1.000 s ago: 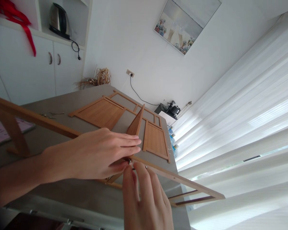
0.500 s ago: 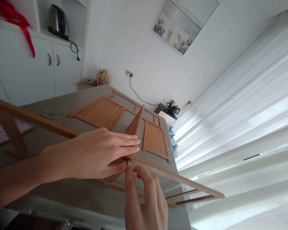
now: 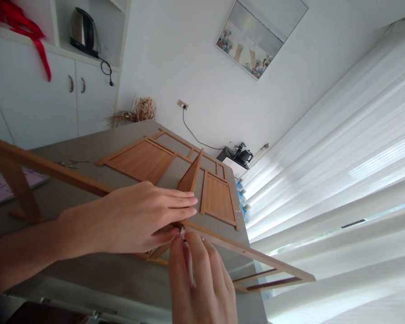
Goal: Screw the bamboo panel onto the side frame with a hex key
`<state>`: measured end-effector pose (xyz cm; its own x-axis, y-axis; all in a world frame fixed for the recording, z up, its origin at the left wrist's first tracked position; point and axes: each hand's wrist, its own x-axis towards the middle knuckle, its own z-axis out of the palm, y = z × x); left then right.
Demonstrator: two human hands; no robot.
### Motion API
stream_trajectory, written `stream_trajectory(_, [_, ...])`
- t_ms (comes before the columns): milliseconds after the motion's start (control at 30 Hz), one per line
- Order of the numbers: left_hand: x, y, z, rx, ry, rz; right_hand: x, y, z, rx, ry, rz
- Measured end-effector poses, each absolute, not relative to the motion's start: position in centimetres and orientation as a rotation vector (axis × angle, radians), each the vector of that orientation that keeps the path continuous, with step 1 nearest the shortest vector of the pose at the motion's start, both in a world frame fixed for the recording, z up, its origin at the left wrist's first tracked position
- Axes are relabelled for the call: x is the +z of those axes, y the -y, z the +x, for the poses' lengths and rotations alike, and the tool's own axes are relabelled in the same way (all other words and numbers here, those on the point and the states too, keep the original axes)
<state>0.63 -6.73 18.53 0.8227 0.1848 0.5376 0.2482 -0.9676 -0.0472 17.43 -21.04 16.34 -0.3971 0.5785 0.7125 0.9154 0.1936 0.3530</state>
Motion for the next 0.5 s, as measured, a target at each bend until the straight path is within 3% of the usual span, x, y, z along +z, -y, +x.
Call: stream_trajectory(500, [18.7, 6.8, 0.5, -0.838, 0.324, -2.903, 18.6, 20.9, 17.8, -1.165, 2.306, -1.311])
